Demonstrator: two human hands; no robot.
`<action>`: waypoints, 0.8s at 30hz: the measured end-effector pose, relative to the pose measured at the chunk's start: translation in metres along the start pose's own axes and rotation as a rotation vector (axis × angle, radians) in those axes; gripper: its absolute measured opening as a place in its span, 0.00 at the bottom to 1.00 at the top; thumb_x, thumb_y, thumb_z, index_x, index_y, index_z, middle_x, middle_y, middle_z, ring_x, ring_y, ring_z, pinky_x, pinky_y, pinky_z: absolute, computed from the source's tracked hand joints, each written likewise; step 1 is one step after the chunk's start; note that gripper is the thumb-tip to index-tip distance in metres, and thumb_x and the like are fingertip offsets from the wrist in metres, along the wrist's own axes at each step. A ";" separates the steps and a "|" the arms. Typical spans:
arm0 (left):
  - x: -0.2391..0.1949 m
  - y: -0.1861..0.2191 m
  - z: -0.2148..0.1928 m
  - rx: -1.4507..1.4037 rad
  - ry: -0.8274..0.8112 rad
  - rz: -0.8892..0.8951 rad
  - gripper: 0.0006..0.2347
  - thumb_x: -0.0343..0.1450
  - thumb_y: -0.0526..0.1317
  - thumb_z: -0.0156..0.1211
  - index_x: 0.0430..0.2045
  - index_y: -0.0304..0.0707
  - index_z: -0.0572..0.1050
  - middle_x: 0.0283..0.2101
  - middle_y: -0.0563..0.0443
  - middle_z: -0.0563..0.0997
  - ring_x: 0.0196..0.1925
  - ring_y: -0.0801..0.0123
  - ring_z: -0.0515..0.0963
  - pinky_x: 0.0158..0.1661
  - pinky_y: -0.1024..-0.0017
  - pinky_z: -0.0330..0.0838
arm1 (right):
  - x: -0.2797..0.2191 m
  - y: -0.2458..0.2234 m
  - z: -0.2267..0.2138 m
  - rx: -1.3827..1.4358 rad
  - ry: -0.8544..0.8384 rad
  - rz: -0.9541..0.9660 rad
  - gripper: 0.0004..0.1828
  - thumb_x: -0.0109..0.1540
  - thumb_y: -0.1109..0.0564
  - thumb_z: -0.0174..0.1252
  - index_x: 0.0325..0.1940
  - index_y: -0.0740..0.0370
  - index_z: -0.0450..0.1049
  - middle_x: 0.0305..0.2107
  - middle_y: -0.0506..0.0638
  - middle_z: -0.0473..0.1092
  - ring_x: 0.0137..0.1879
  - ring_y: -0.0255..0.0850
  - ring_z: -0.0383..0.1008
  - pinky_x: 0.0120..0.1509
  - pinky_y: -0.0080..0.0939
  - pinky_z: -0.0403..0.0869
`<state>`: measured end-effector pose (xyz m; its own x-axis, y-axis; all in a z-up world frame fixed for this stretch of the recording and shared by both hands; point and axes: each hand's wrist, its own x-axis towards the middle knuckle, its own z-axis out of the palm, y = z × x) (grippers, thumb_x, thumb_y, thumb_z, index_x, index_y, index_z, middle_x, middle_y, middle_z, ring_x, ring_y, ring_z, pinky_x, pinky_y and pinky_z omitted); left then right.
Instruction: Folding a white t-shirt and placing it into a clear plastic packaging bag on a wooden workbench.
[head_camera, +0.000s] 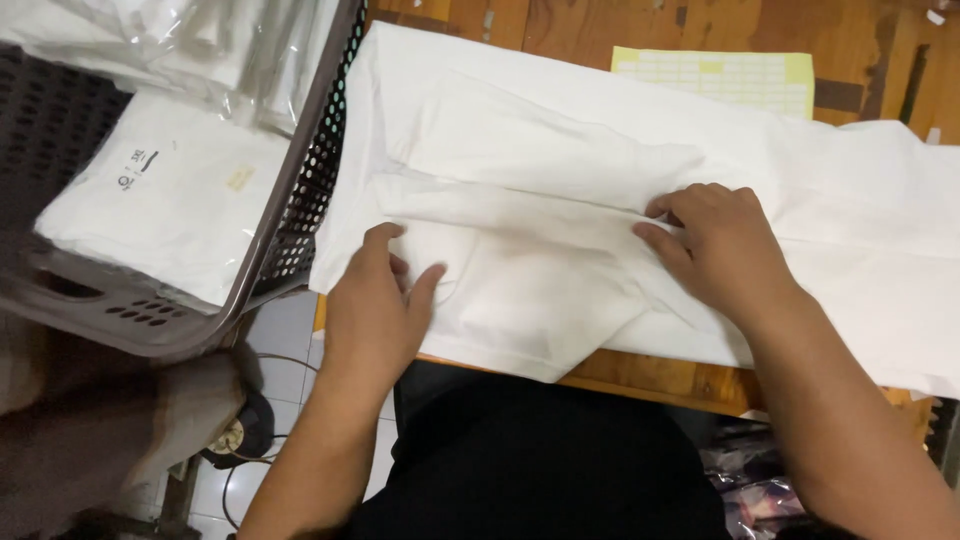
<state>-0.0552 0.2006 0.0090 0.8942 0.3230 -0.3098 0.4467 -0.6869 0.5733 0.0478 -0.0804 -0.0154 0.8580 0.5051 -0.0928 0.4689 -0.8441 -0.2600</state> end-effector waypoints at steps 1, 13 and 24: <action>-0.003 -0.001 0.001 -0.003 -0.017 -0.020 0.19 0.62 0.45 0.53 0.45 0.42 0.62 0.27 0.54 0.71 0.30 0.65 0.72 0.35 0.67 0.65 | 0.005 -0.004 0.000 -0.002 0.018 -0.038 0.11 0.57 0.48 0.51 0.32 0.57 0.71 0.24 0.47 0.68 0.33 0.46 0.67 0.37 0.44 0.61; -0.020 -0.016 -0.021 -0.336 -0.169 0.124 0.07 0.66 0.36 0.43 0.34 0.43 0.67 0.17 0.59 0.56 0.18 0.76 0.56 0.22 0.77 0.55 | -0.030 -0.058 0.003 -0.067 0.144 -0.276 0.20 0.48 0.42 0.57 0.40 0.49 0.71 0.37 0.48 0.65 0.45 0.46 0.62 0.46 0.51 0.57; -0.037 -0.041 -0.001 -0.841 -0.181 0.036 0.04 0.65 0.35 0.48 0.26 0.41 0.71 0.15 0.62 0.57 0.17 0.82 0.56 0.19 0.84 0.55 | -0.073 -0.084 0.053 -0.087 0.179 -0.456 0.36 0.45 0.33 0.61 0.53 0.41 0.59 0.52 0.55 0.57 0.50 0.50 0.62 0.41 0.48 0.59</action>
<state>-0.1064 0.2173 -0.0021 0.9221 0.1523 -0.3557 0.3539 0.0395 0.9344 -0.0652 -0.0367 -0.0375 0.5803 0.7942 0.1804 0.8141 -0.5598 -0.1542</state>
